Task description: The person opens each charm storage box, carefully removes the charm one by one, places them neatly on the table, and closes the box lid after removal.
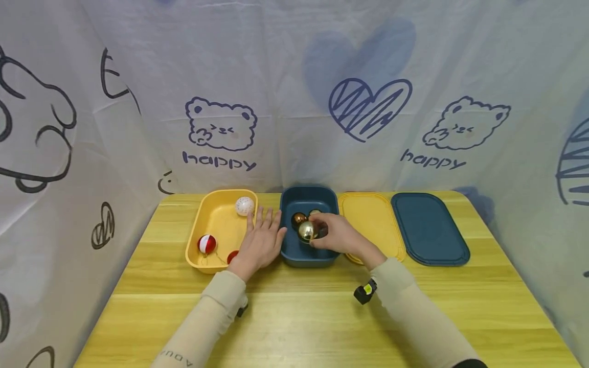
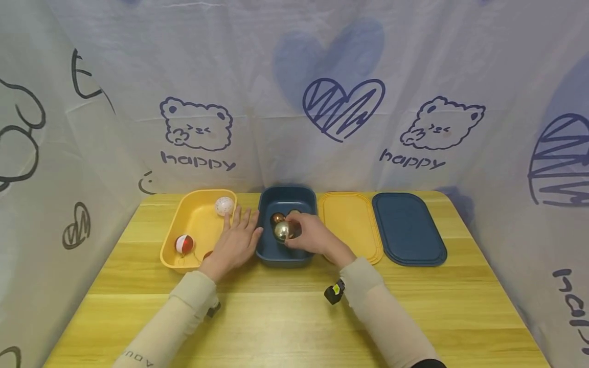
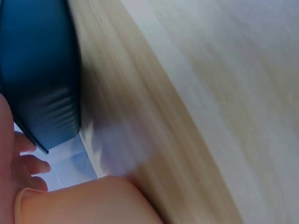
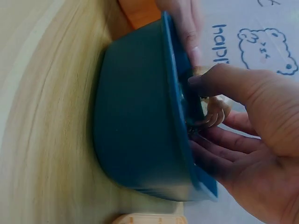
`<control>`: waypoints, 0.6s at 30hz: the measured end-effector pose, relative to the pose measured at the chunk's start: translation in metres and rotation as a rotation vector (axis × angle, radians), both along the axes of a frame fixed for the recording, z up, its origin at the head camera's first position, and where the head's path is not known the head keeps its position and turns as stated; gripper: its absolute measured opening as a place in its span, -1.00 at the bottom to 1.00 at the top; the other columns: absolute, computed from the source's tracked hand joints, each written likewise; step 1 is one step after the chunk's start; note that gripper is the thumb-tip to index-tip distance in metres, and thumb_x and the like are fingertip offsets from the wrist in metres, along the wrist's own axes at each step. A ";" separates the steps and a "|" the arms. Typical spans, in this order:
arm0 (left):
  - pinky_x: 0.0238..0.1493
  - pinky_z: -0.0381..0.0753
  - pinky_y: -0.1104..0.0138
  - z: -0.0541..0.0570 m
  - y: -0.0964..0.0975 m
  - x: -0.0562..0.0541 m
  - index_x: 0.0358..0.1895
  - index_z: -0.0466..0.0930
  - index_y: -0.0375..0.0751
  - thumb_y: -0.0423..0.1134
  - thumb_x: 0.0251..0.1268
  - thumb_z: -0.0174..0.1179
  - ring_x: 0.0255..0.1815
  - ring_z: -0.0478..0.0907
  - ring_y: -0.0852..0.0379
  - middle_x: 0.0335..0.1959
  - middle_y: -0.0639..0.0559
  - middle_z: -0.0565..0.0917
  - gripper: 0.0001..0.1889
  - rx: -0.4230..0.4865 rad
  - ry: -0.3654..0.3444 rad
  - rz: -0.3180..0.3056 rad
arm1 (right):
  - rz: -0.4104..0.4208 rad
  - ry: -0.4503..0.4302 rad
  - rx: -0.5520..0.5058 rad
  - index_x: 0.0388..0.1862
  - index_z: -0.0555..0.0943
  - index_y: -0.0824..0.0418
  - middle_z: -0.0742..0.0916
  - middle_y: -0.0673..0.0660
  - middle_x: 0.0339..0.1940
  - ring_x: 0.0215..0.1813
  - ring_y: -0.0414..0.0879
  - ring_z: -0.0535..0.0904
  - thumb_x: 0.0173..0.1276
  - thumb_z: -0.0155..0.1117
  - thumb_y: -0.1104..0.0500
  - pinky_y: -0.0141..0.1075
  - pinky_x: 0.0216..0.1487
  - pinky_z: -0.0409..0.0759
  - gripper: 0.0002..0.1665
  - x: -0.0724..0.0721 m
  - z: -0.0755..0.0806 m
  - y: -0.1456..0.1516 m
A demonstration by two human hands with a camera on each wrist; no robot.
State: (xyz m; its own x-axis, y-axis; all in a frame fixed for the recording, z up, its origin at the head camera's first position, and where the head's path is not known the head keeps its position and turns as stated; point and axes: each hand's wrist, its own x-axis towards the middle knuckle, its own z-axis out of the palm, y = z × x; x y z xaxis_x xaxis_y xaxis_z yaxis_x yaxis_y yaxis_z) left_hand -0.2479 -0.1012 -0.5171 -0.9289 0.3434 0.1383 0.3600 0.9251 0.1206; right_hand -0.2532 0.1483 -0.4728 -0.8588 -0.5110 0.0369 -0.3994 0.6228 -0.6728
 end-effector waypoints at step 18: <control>0.70 -0.14 -0.29 0.002 0.000 0.000 0.70 0.14 -0.16 0.08 0.78 -0.34 0.75 -0.08 -0.35 0.69 -0.27 0.21 -0.36 -0.005 -0.013 0.006 | 0.132 0.112 -0.030 0.35 0.60 0.18 0.73 0.08 0.08 0.12 -0.02 0.68 0.29 0.58 0.15 -0.04 0.16 0.75 -0.35 0.042 0.018 0.010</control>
State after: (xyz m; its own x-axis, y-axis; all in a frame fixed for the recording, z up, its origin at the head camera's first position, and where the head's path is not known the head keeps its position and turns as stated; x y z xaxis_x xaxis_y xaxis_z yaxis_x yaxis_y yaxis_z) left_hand -0.2480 -0.1012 -0.5148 -0.9327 0.3383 0.1247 0.3527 0.9279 0.1207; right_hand -0.2108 0.1582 -0.4550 -0.7742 -0.6159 0.1455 -0.5499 0.5407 -0.6366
